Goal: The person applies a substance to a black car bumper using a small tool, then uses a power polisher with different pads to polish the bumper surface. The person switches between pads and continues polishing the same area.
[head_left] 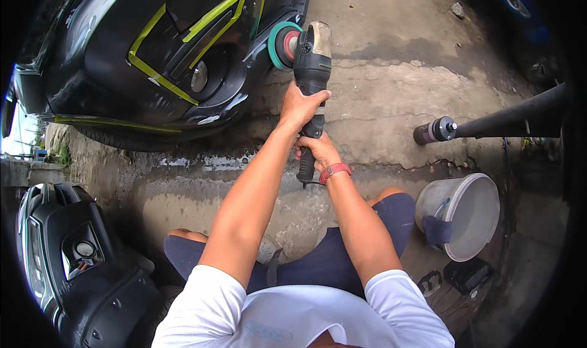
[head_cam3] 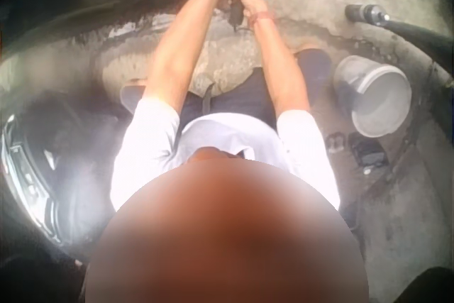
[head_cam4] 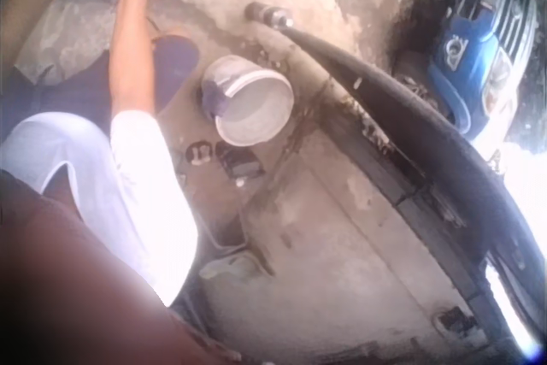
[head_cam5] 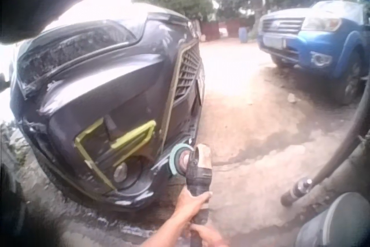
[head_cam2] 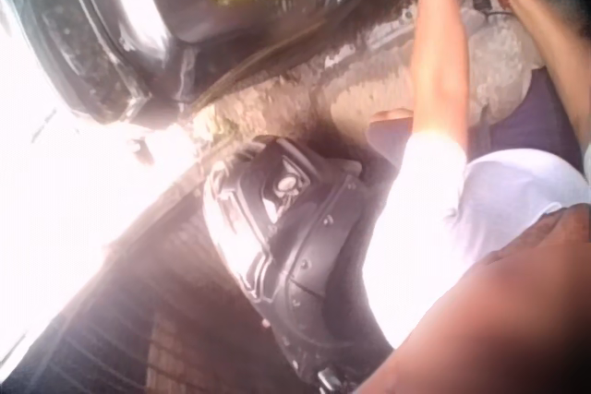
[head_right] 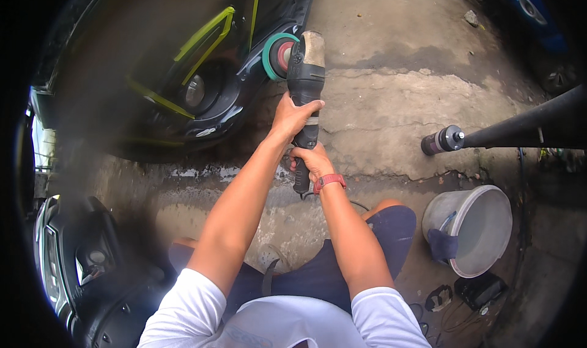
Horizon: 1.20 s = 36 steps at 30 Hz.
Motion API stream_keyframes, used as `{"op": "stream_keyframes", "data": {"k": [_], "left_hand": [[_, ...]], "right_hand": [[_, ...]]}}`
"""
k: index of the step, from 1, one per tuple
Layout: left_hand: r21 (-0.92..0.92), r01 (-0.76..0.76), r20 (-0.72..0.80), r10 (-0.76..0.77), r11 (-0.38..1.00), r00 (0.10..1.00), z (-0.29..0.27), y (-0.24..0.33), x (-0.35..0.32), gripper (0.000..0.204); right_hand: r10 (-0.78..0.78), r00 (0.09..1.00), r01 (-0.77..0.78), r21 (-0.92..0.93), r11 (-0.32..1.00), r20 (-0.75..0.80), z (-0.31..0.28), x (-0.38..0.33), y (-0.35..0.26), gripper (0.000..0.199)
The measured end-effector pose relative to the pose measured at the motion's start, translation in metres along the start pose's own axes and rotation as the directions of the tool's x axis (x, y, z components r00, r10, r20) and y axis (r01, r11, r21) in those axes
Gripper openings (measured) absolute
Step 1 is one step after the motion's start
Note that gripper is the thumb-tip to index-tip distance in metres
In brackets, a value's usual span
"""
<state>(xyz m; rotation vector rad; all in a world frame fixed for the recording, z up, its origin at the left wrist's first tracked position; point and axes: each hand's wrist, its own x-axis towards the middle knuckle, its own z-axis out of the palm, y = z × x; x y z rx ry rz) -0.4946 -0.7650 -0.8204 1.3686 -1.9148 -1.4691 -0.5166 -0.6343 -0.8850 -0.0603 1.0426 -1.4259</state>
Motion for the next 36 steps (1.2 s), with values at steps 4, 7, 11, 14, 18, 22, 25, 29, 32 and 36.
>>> {"op": "stream_keyframes", "data": {"k": [4, 7, 11, 14, 18, 22, 25, 29, 32, 36], "left_hand": [[0.057, 0.044, -0.078, -0.040, 0.997, 0.996, -0.013, -0.018, -0.046, 0.072], [0.000, 0.026, -0.082, -0.026, 1.000, 0.996, -0.024, -0.030, -0.078, 0.072], [0.013, 0.017, -0.149, -0.015, 1.000, 0.989, -0.035, -0.048, -0.117, 0.078], [-0.012, 0.007, -0.174, -0.009, 1.000, 0.985, -0.044, -0.064, -0.143, 0.081], [-0.054, 0.004, -0.188, -0.014, 0.999, 0.982, -0.063, -0.087, -0.171, 0.075], [-0.141, -0.007, -0.165, -0.016, 0.990, 0.986, -0.092, -0.108, -0.193, 0.059], [-0.244, -0.004, -0.143, -0.032, 0.970, 0.989, -0.117, -0.119, -0.207, 0.050], [-0.284, -0.025, -0.138, -0.016, 0.959, 0.990, -0.144, -0.125, -0.216, 0.050], [-0.229, -0.013, -0.131, -0.018, 0.973, 0.991, -0.147, -0.125, -0.217, 0.052], [-0.070, 0.024, -0.138, -0.034, 0.997, 0.990, -0.122, -0.116, -0.202, 0.061]], "right_hand": [[0.000, 1.000, 0.002, -0.068, 0.998, 0.024, 0.001, -0.025, 0.035, 0.020], [0.012, 1.000, -0.009, -0.201, 0.980, 0.011, 0.000, -0.038, 0.060, 0.020], [0.024, 0.999, -0.012, -0.409, 0.913, 0.022, -0.007, -0.050, 0.089, 0.013], [0.037, 0.997, -0.002, -0.470, 0.883, 0.066, -0.008, -0.060, 0.111, 0.017], [0.006, 0.995, 0.056, -0.587, 0.807, 0.103, 0.002, -0.071, 0.136, 0.028], [-0.047, 0.991, 0.120, -0.647, 0.753, 0.128, 0.026, -0.080, 0.157, 0.046], [-0.144, 0.977, 0.213, -0.631, 0.746, 0.159, 0.049, -0.081, 0.173, 0.055], [-0.148, 0.973, 0.228, -0.657, 0.719, 0.176, 0.066, -0.076, 0.188, 0.058], [-0.188, 0.960, 0.277, -0.621, 0.733, 0.207, 0.067, -0.075, 0.195, 0.057], [-0.097, 0.978, 0.188, -0.586, 0.788, 0.184, 0.046, -0.071, 0.192, 0.051]]}}
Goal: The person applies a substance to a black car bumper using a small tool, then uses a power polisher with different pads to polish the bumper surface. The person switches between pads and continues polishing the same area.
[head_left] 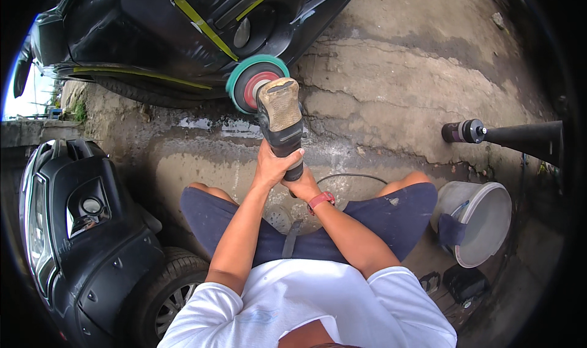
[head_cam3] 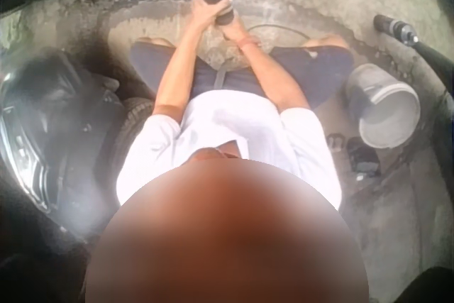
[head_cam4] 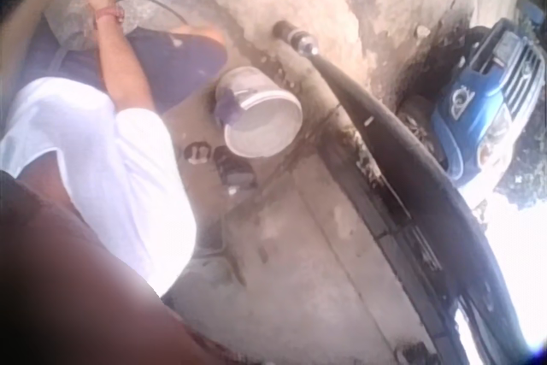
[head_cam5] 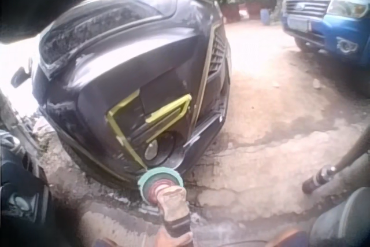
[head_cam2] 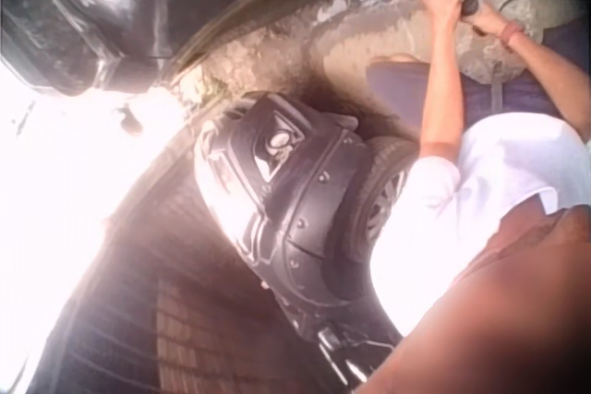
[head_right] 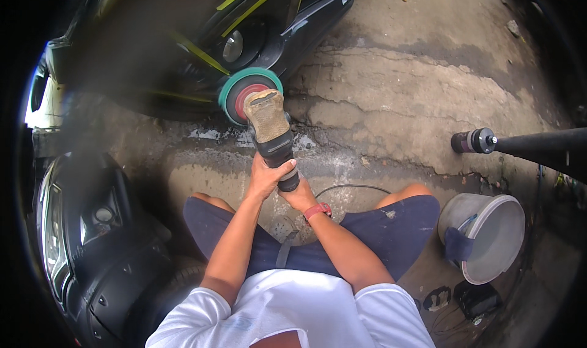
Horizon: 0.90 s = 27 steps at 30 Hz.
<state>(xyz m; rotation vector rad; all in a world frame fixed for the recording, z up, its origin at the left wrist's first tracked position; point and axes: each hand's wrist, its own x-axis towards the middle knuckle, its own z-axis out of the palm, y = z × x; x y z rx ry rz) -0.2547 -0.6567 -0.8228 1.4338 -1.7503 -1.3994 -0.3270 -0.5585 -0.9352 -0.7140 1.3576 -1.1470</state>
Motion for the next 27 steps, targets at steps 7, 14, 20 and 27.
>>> {"op": "stream_keyframes", "data": {"k": [7, 14, 20, 27], "left_hand": [[0.089, -0.028, -0.014, 0.030, 0.996, 0.999, 0.069, 0.041, 0.051, 0.083], [0.002, -0.012, -0.013, 0.012, 1.000, 1.000, 0.075, 0.033, 0.055, 0.084], [-0.185, 0.137, -0.075, -0.153, 0.973, 0.985, 0.033, 0.014, 0.003, 0.070], [-0.534, 0.088, -0.143, -0.192, 0.841, 0.971, -0.010, -0.013, 0.005, 0.057]], "right_hand": [[0.167, 0.982, -0.189, 0.364, 0.912, 0.091, -0.065, 0.024, -0.003, 0.060], [0.198, 0.979, -0.205, 0.222, 0.953, 0.053, -0.082, 0.022, -0.016, 0.047], [-0.030, 0.996, 0.017, -0.152, 0.988, -0.083, -0.036, 0.004, 0.000, 0.056], [-0.217, 0.965, 0.127, -0.463, 0.877, -0.147, -0.018, 0.028, -0.014, 0.065]]}}
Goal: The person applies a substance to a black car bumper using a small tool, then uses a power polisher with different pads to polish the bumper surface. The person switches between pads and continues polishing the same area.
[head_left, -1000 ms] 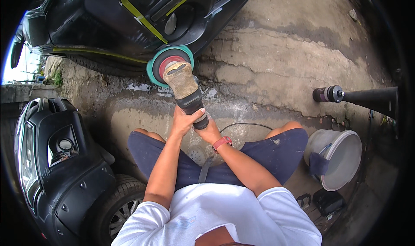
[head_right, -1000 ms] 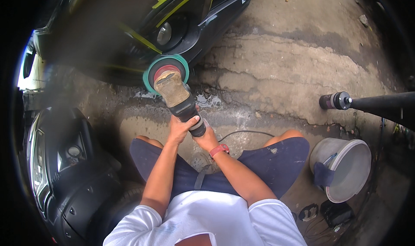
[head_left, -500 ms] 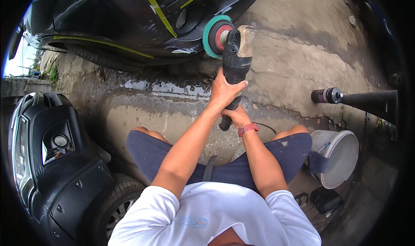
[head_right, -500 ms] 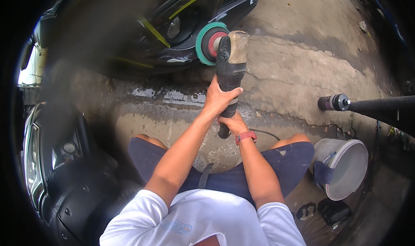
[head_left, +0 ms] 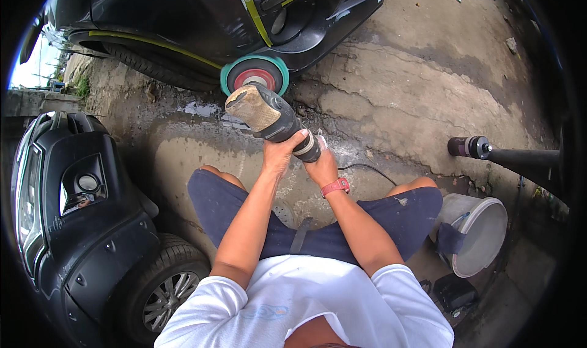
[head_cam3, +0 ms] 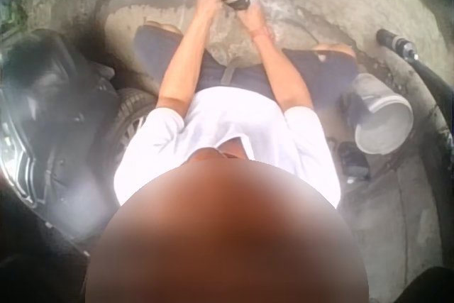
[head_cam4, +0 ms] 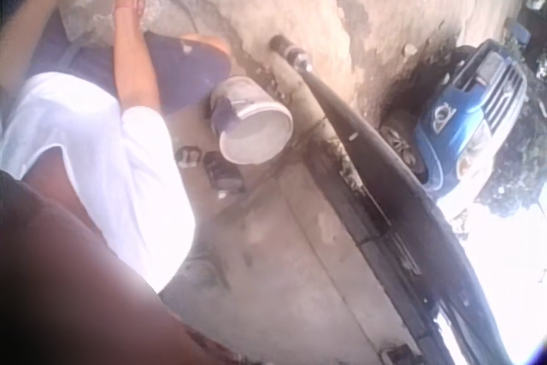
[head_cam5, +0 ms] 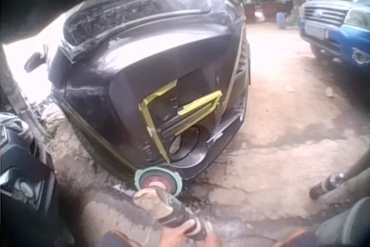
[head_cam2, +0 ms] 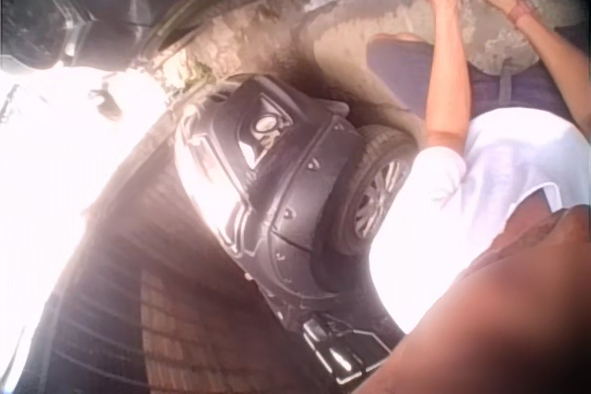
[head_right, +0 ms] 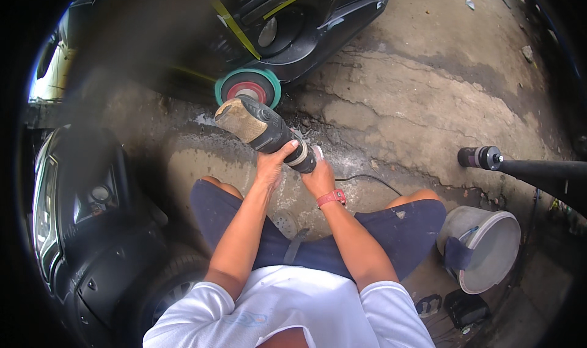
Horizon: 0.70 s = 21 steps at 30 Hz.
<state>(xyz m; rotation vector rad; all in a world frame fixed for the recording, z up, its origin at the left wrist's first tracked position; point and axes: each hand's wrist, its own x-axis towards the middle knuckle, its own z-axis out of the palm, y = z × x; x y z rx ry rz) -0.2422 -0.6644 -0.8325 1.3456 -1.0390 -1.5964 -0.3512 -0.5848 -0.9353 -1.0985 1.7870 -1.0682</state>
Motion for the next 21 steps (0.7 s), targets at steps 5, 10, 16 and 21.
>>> {"op": "stream_keyframes", "data": {"k": [5, 10, 16, 21], "left_hand": [[-0.170, 0.134, 0.133, -0.112, 0.976, 0.985, -0.018, -0.010, 0.013, 0.064], [-0.043, 0.162, 0.258, -0.145, 0.986, 0.955, 0.016, -0.047, 0.004, 0.063], [-0.144, 0.185, 0.227, -0.150, 0.972, 0.962, 0.021, -0.059, 0.007, 0.062], [-0.208, 0.128, 0.218, -0.082, 0.970, 0.972, -0.008, -0.020, 0.021, 0.065]], "right_hand": [[-0.105, 0.987, 0.073, -0.239, 0.968, -0.123, -0.009, 0.008, 0.007, 0.057], [-0.019, 0.983, 0.003, -0.088, 0.996, -0.183, -0.041, -0.012, 0.026, 0.050], [-0.088, 0.984, 0.058, -0.187, 0.981, -0.155, -0.055, -0.003, 0.031, 0.048], [-0.116, 0.979, 0.074, -0.242, 0.968, -0.167, -0.029, 0.021, 0.002, 0.057]]}}
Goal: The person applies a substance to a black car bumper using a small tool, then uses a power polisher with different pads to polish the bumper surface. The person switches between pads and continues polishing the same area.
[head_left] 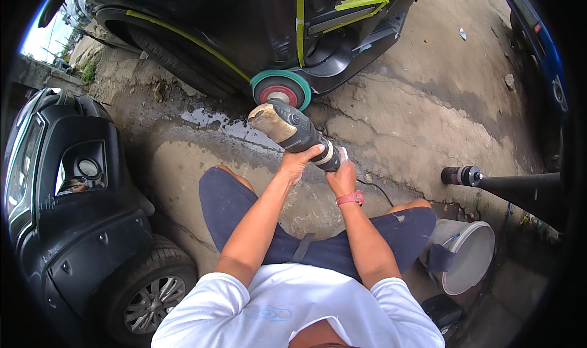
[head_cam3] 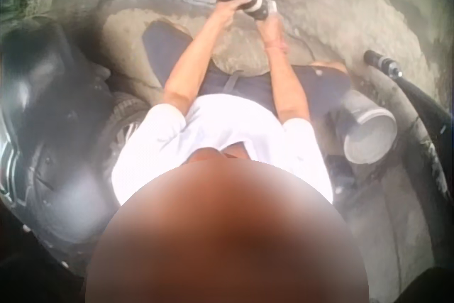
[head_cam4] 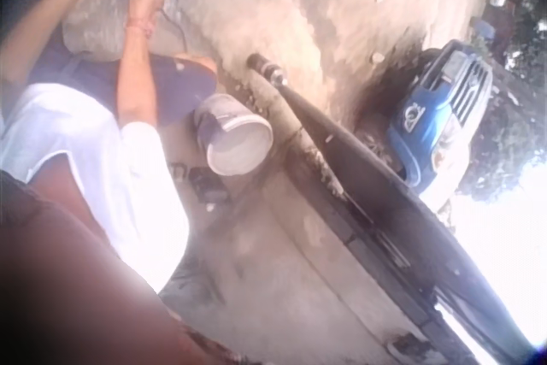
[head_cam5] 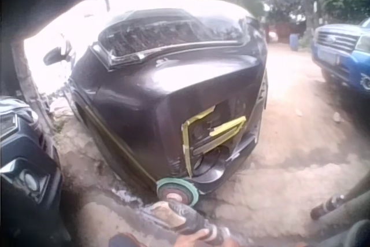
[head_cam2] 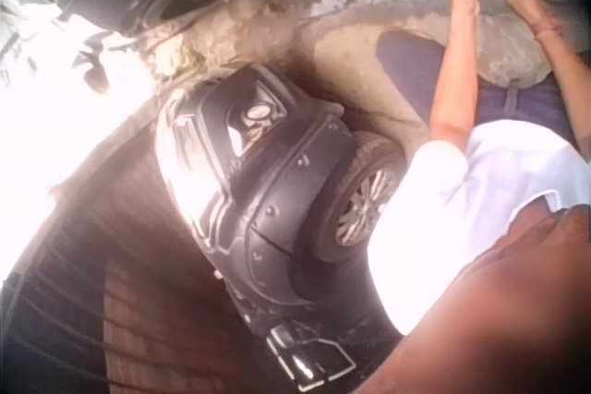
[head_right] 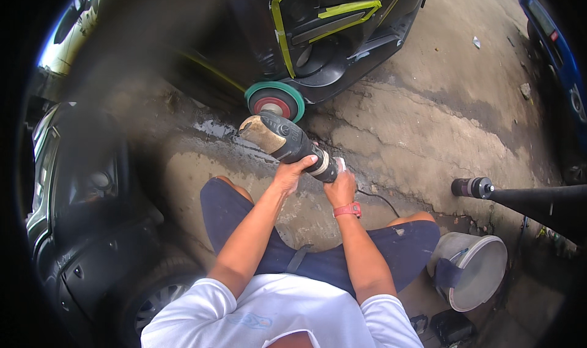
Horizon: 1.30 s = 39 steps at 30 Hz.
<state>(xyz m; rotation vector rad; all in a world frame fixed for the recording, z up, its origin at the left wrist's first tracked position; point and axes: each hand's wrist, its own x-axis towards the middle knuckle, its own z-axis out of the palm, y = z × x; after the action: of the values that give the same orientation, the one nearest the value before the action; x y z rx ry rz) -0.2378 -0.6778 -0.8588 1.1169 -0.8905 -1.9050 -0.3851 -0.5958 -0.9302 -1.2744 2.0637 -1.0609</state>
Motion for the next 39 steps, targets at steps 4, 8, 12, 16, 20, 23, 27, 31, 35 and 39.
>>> {"op": "stream_keyframes", "data": {"k": [4, 8, 12, 16, 20, 23, 27, 31, 35, 39], "left_hand": [[-0.054, -0.081, 0.080, 0.085, 0.995, 0.993, 0.002, 0.047, 0.002, 0.066], [-0.041, -0.144, 0.144, 0.148, 0.989, 0.978, 0.012, 0.089, -0.006, 0.072], [-0.057, -0.253, 0.153, 0.259, 0.966, 0.954, 0.029, 0.133, -0.019, 0.073], [-0.056, -0.289, 0.127, 0.294, 0.956, 0.947, 0.069, 0.198, -0.056, 0.073], [-0.035, -0.250, 0.028, 0.251, 0.968, 0.968, 0.122, 0.263, -0.110, 0.057], [0.024, -0.164, -0.037, 0.165, 0.986, 0.986, 0.161, 0.306, -0.138, 0.048], [0.145, -0.043, -0.098, 0.058, 0.988, 0.994, 0.220, 0.352, -0.155, 0.042], [0.307, -0.003, -0.146, 0.050, 0.952, 0.988, 0.272, 0.381, -0.150, 0.051], [0.365, 0.099, -0.249, -0.005, 0.926, 0.968, 0.287, 0.393, -0.152, 0.058], [0.240, 0.167, -0.278, -0.098, 0.956, 0.956, 0.242, 0.398, -0.185, 0.053]], "right_hand": [[-0.110, 0.988, 0.096, -0.129, 0.987, -0.104, -0.010, 0.019, -0.040, 0.053], [-0.157, 0.980, 0.142, -0.123, 0.982, -0.125, -0.033, 0.035, -0.083, 0.056], [-0.263, 0.941, 0.264, -0.025, 0.964, -0.214, -0.059, 0.042, -0.131, 0.053], [-0.182, 0.967, 0.190, 0.028, 0.981, -0.181, -0.111, 0.026, -0.205, 0.049], [-0.054, 0.998, 0.055, 0.056, 0.997, -0.023, -0.186, -0.001, -0.279, 0.049], [0.057, 0.993, -0.067, 0.098, 0.993, 0.102, -0.235, -0.018, -0.321, 0.050], [0.187, 0.955, -0.219, 0.124, 0.968, 0.230, -0.293, -0.020, -0.354, 0.044], [0.281, 0.907, -0.364, 0.250, 0.897, 0.312, -0.334, -0.017, -0.373, 0.046], [0.389, 0.837, -0.491, 0.215, 0.844, 0.384, -0.345, -0.021, -0.389, 0.042], [0.430, 0.763, -0.476, -0.031, 0.879, 0.483, -0.335, -0.037, -0.418, 0.046]]}}
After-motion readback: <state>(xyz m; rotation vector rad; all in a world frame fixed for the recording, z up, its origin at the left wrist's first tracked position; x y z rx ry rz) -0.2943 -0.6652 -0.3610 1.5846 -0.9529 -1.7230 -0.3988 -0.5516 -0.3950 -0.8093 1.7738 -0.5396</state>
